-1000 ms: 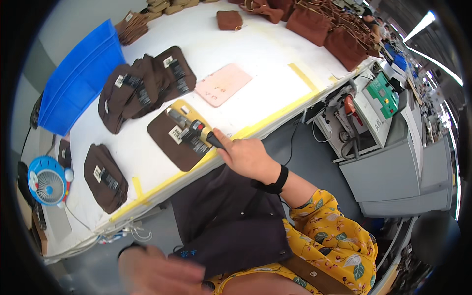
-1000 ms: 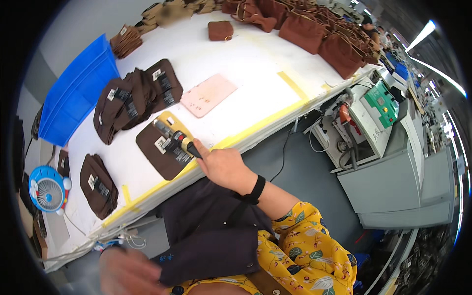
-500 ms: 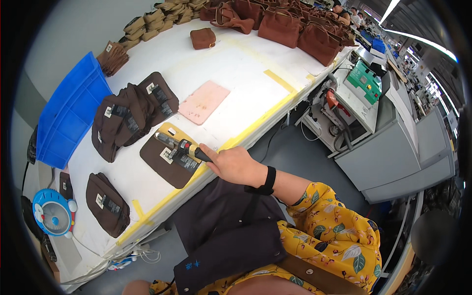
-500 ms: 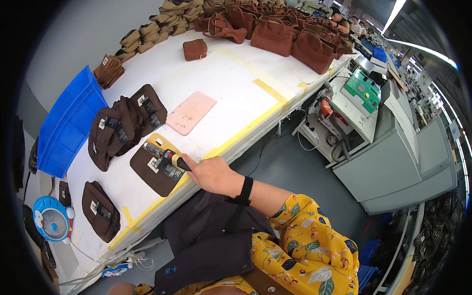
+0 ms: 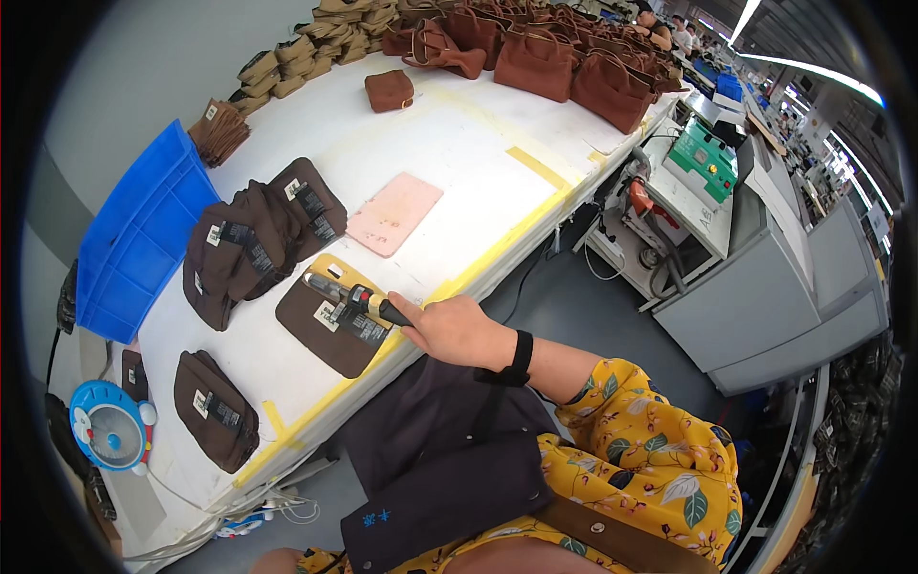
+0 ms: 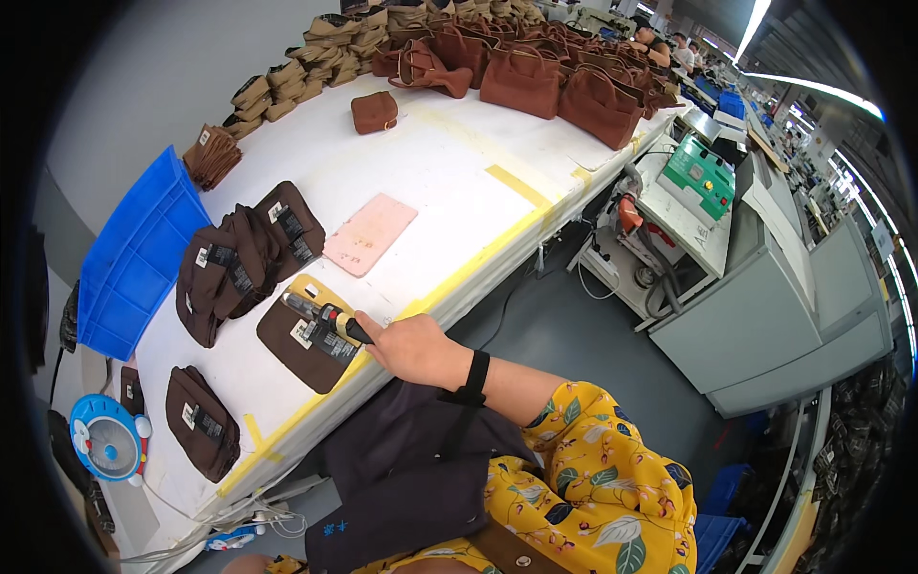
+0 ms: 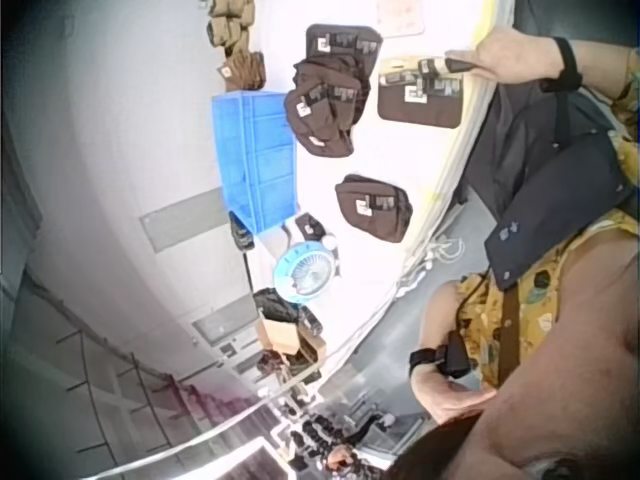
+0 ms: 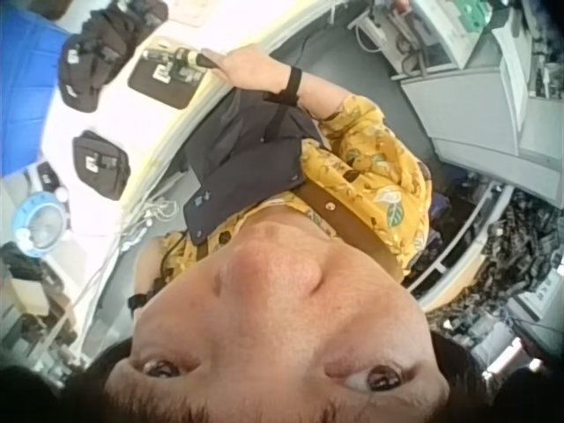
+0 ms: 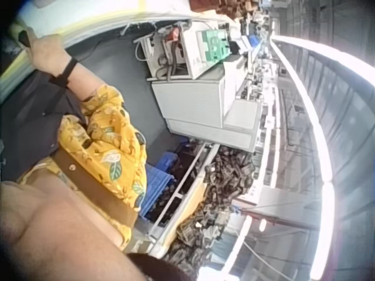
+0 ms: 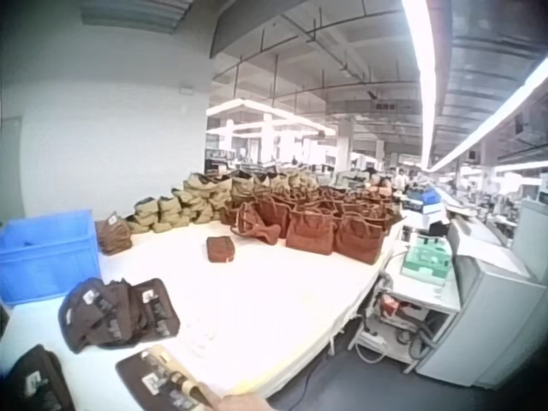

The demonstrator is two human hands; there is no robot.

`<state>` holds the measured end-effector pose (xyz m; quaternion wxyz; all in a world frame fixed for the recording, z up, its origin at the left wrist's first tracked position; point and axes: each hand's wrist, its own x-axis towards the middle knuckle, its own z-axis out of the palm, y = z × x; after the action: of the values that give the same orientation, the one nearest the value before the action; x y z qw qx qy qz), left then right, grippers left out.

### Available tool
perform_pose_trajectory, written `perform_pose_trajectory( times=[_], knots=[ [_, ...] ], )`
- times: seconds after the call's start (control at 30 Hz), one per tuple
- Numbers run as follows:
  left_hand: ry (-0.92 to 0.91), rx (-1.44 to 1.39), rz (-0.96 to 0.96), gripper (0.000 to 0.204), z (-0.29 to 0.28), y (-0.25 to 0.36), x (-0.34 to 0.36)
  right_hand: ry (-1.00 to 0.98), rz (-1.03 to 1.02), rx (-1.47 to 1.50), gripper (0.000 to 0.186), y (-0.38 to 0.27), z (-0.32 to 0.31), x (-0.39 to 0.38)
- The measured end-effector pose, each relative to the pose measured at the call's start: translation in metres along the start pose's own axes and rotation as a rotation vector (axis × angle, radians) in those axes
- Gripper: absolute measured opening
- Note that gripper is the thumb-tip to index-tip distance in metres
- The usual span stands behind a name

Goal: Using a heated edge creaser tool to apply a decorative or structural line to the edges of leather components.

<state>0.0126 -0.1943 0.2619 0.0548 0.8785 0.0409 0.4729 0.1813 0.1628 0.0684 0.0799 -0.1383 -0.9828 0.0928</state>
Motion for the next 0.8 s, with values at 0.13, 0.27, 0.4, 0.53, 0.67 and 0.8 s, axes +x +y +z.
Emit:
perform_pose_trajectory(
  times=[0.13, 0.27, 0.4, 0.53, 0.67, 0.8],
  knots=[
    [0.057, -0.044, 0.082, 0.021, -0.004, -0.008, -0.014, 0.025, -0.02, 0.011, 0.061, 0.002, 0.002, -0.002],
    [0.123, -0.094, 0.149, 0.018, -0.006, -0.018, -0.026, -0.001, -0.034, 0.009, 0.062, 0.002, -0.003, -0.005],
    [0.224, -0.151, 0.166, 0.015, 0.005, -0.017, -0.036, 0.025, -0.095, 0.014, 0.058, 0.02, -0.006, -0.006],
    [0.365, -0.113, 0.113, 0.013, 0.038, 0.009, -0.048, 0.024, -0.006, 0.121, 0.053, 0.019, -0.008, -0.012],
    [0.75, -0.151, 0.162, 0.005, 0.074, 0.009, -0.042, 0.11, -0.016, 0.255, 0.052, 0.026, 0.006, -0.014],
    [0.808, 0.451, -1.3, 0.029, 0.108, -0.087, -0.108, 0.157, -0.059, 0.29, 0.056, 0.022, 0.029, -0.002]
  ],
)
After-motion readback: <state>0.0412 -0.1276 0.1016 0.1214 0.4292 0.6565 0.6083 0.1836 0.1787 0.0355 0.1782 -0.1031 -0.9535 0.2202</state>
